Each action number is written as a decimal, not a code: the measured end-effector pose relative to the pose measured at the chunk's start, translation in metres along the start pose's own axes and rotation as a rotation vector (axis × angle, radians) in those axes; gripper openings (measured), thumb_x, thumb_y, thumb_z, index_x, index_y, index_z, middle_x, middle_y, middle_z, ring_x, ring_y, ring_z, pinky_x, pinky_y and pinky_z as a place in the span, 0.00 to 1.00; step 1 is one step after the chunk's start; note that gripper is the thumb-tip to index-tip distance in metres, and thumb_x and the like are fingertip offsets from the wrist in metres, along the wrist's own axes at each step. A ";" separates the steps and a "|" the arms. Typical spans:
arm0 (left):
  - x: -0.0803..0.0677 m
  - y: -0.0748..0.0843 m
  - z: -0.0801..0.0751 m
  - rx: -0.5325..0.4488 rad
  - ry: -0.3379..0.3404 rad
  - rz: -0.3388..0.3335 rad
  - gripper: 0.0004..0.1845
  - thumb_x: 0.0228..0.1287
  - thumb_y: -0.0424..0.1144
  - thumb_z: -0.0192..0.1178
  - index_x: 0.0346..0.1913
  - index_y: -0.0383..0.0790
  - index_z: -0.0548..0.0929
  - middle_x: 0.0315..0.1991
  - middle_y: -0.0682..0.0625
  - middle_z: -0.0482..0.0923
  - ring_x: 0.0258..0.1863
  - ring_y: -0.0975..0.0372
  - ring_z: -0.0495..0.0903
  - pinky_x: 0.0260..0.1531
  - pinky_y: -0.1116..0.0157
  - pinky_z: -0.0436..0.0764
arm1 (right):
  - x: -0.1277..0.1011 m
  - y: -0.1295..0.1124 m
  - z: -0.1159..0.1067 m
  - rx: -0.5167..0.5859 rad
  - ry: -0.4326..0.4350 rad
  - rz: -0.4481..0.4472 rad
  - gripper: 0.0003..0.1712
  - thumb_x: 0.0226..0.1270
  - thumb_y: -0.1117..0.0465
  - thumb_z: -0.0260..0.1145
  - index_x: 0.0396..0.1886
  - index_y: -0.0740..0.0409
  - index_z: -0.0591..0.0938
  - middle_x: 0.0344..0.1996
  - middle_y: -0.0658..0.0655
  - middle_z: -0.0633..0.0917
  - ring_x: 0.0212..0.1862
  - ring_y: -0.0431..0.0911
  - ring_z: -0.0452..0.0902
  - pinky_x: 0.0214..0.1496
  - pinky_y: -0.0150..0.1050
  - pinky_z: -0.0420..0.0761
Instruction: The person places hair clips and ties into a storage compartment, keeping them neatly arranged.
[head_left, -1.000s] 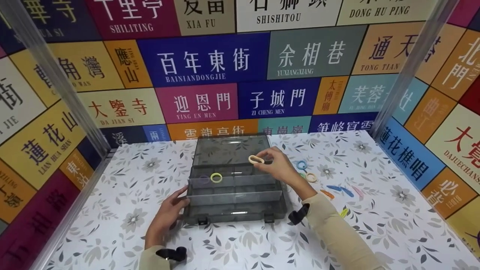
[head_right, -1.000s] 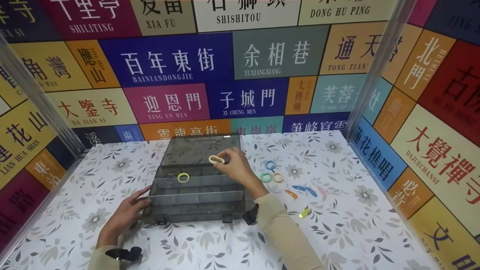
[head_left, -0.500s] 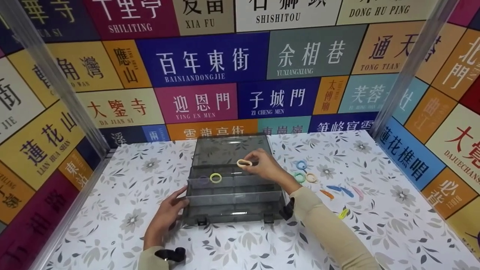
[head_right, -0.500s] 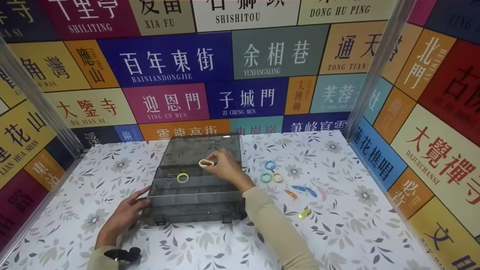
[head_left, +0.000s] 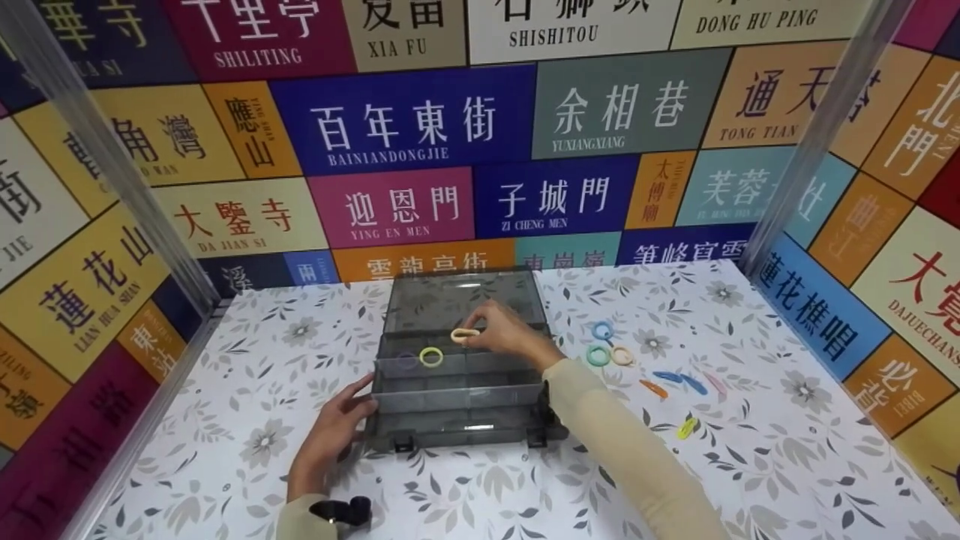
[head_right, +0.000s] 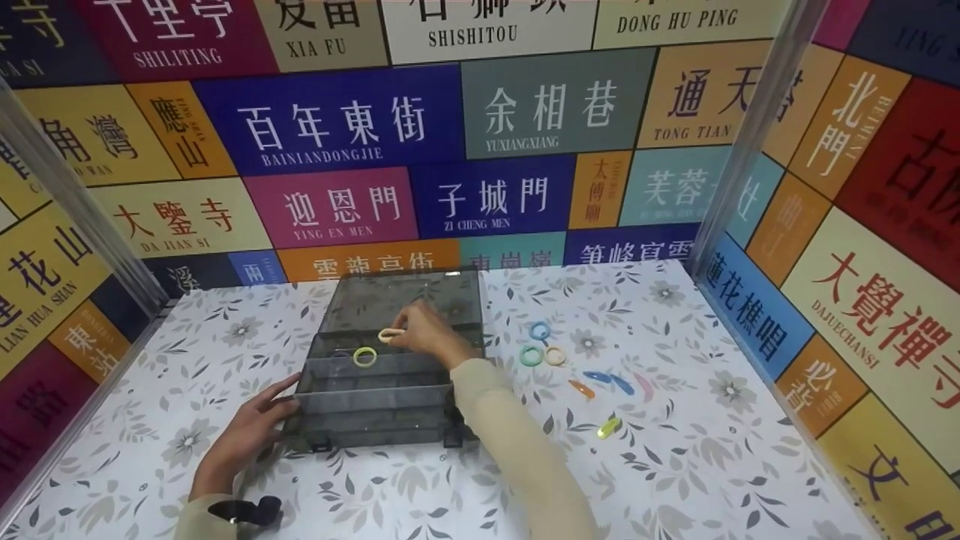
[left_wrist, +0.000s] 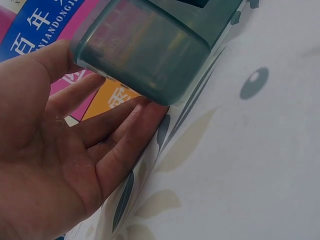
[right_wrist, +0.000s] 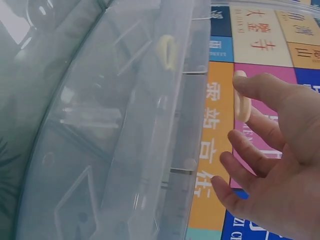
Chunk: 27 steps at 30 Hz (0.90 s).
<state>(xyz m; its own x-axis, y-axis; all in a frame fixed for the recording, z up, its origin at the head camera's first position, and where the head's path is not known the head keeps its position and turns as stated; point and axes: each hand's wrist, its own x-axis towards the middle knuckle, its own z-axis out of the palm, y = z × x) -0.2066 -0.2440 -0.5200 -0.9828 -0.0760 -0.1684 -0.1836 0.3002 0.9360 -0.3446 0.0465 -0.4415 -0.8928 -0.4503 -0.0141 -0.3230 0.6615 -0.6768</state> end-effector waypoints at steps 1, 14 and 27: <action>0.000 -0.001 0.000 0.000 0.002 0.006 0.29 0.73 0.40 0.57 0.75 0.54 0.69 0.69 0.35 0.71 0.68 0.42 0.72 0.56 0.46 0.81 | 0.002 -0.001 0.002 -0.016 -0.005 0.009 0.10 0.61 0.53 0.75 0.39 0.51 0.89 0.56 0.58 0.81 0.61 0.55 0.74 0.69 0.58 0.70; -0.001 0.000 0.001 -0.022 0.006 0.019 0.28 0.73 0.39 0.57 0.74 0.52 0.69 0.69 0.35 0.72 0.67 0.43 0.73 0.54 0.46 0.81 | 0.018 -0.001 0.016 -0.051 0.003 0.059 0.09 0.59 0.53 0.76 0.37 0.51 0.90 0.43 0.54 0.86 0.41 0.49 0.77 0.57 0.51 0.76; -0.005 0.001 0.000 -0.001 -0.021 0.013 0.29 0.75 0.42 0.55 0.76 0.54 0.66 0.71 0.34 0.68 0.69 0.41 0.70 0.57 0.43 0.79 | 0.022 0.000 0.022 -0.064 0.027 0.060 0.08 0.61 0.54 0.75 0.35 0.52 0.89 0.39 0.53 0.88 0.47 0.53 0.81 0.77 0.69 0.49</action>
<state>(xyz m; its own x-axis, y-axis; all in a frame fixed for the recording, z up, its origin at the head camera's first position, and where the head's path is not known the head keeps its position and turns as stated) -0.2015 -0.2434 -0.5182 -0.9853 -0.0516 -0.1628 -0.1708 0.3003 0.9384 -0.3575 0.0238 -0.4580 -0.9192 -0.3926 -0.0325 -0.2872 0.7243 -0.6268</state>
